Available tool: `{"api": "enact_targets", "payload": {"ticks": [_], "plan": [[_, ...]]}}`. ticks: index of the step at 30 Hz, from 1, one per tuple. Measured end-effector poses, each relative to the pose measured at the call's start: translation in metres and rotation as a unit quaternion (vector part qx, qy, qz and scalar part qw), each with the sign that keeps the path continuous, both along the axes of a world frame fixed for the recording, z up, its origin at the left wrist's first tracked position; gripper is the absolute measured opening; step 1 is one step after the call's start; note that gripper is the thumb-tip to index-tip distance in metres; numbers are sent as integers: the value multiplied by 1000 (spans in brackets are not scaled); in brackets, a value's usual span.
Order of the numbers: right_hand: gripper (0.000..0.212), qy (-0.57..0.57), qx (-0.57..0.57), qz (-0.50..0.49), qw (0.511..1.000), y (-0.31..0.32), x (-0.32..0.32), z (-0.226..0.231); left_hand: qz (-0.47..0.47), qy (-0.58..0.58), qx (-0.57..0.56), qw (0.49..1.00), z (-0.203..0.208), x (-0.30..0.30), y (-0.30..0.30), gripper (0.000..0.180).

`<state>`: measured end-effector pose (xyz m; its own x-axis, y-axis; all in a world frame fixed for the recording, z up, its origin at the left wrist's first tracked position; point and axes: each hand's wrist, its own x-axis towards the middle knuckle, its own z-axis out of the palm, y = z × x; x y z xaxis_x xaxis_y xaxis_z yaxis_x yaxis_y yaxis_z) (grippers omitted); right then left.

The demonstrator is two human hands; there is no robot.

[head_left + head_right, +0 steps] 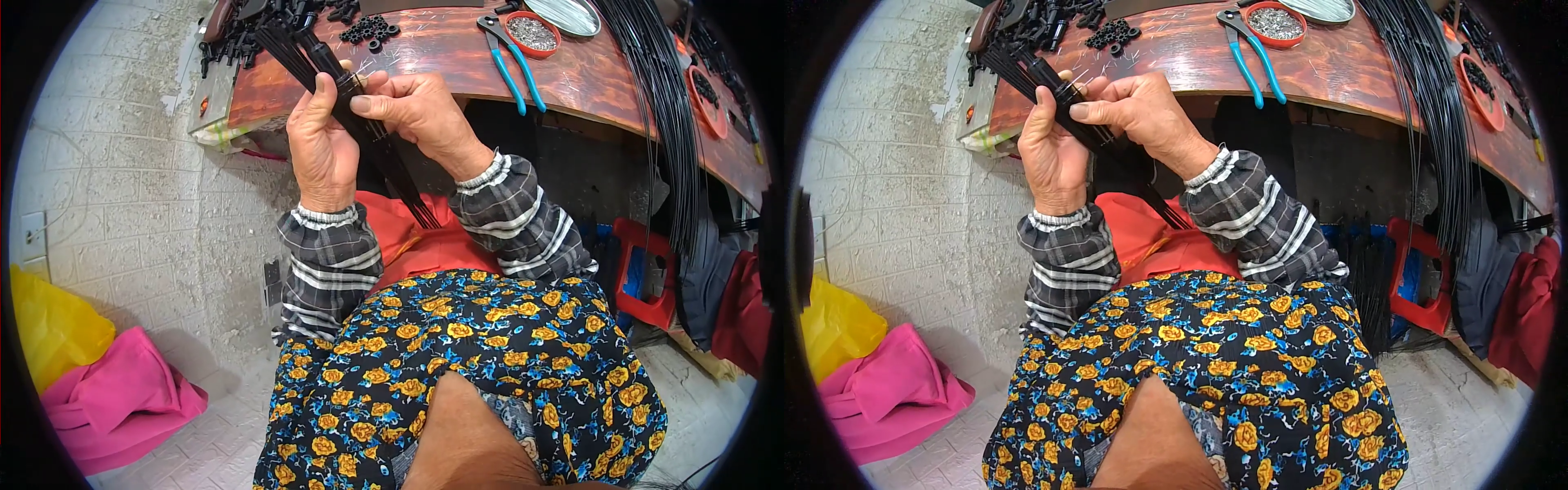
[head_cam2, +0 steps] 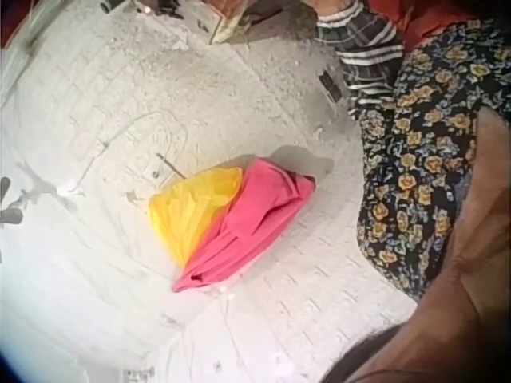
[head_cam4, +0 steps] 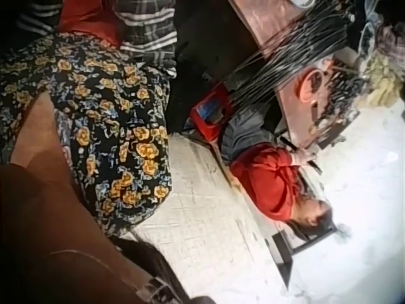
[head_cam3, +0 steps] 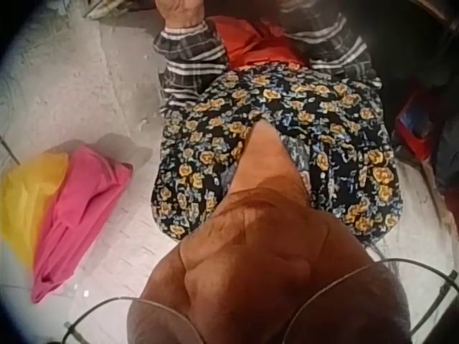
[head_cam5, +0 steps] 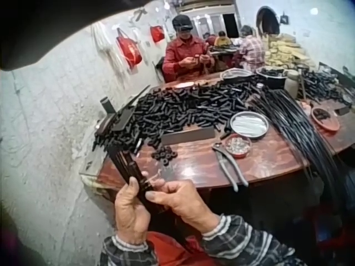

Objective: Assembling and trimming black plastic components at a factory workbench.

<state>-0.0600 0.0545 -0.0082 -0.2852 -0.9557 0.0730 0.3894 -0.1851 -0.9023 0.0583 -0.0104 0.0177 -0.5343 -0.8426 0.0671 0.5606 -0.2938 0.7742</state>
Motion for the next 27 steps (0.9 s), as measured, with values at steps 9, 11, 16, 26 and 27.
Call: {"api": "enact_targets", "payload": {"ticks": [9,11,16,26,27], "plan": [[26,36,41,1,999,-4,-5,-3,-46,47,25,997,-8,1,-6,35],[26,17,60,23,998,-6,-7,-3,-67,47,21,996,-8,1,-6,36],[27,40,27,9,999,-7,-6,-3,-69,20,38,997,-11,3,-15,36],[31,88,53,25,994,-12,-9,5,-12,8,26,1000,-19,4,-19,34],[31,91,51,27,994,-14,-10,4,-12,7,26,1000,-19,4,-19,34]]}}
